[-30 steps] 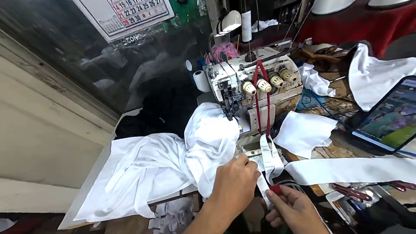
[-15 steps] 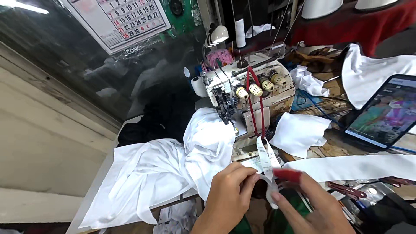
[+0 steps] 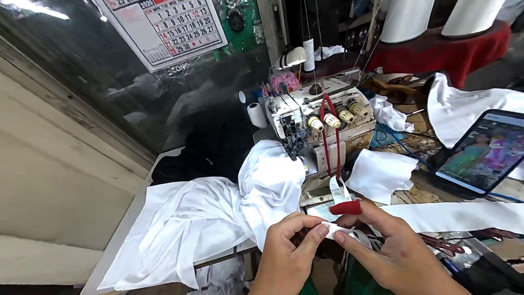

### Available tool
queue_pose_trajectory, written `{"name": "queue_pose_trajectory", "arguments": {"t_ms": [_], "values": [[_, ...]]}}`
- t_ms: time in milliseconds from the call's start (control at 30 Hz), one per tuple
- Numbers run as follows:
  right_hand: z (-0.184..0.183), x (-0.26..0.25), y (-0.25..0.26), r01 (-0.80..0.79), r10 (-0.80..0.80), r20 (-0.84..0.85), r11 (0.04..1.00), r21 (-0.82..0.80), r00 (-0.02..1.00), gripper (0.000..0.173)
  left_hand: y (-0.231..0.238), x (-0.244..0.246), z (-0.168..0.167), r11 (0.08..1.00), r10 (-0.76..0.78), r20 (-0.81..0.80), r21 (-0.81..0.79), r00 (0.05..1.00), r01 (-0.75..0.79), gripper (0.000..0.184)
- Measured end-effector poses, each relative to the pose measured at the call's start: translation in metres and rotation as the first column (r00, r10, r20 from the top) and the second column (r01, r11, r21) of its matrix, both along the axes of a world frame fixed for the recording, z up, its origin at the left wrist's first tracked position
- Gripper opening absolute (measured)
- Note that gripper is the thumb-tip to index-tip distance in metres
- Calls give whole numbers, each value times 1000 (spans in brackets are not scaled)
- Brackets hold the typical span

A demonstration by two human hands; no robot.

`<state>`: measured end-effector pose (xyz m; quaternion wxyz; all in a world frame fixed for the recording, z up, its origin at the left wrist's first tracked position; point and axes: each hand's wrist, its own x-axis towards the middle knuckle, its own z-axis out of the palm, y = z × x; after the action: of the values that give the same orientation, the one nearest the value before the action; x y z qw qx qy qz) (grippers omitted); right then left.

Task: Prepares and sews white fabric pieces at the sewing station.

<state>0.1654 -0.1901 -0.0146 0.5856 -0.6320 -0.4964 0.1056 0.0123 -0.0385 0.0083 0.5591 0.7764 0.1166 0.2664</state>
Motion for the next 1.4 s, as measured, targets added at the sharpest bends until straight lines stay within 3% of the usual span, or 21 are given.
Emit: {"name": "queue_pose_trajectory", "arguments": {"t_ms": [167,300,400,500,600,667,767,867,1100,1267,1400], "values": [[3,2,4,-30,30,1,999,26,1000,30,-3,1,-1,998,-9,22,-63,1000,10,17],[17,3,5,-121,119,-49,991,-57,992,33,1,-2,-3,996,-18,-4,-92,1000,18,15],[20,9,8,-229,217,-85,955,-190,973,34,17,-9,0,987,-36,-199,146,979,66,21],[18,17,19,-310,292,-109,914,-261,950,34,32,-9,12,895,-17,-410,400,912,197,29],[22,38,43,-346,332,-101,917,-201,938,33,48,4,38,854,-5,-428,469,904,227,27],[33,58,67,-283,277,-84,956,-74,957,31,65,25,64,878,29,-393,449,919,164,26],[48,79,95,60,-56,107,998,-35,993,24,100,68,90,950,78,-479,301,874,80,26],[37,78,95,321,-312,392,946,45,865,31,121,91,88,977,79,-585,207,807,55,27],[5,68,76,363,-346,418,931,40,840,27,118,89,84,970,95,-572,239,815,54,26],[18,38,72,180,-170,407,984,14,898,19,117,87,81,966,117,-566,256,816,39,25],[1,30,85,110,-73,551,993,-34,831,26,116,88,77,956,161,-572,293,805,17,24]]}}
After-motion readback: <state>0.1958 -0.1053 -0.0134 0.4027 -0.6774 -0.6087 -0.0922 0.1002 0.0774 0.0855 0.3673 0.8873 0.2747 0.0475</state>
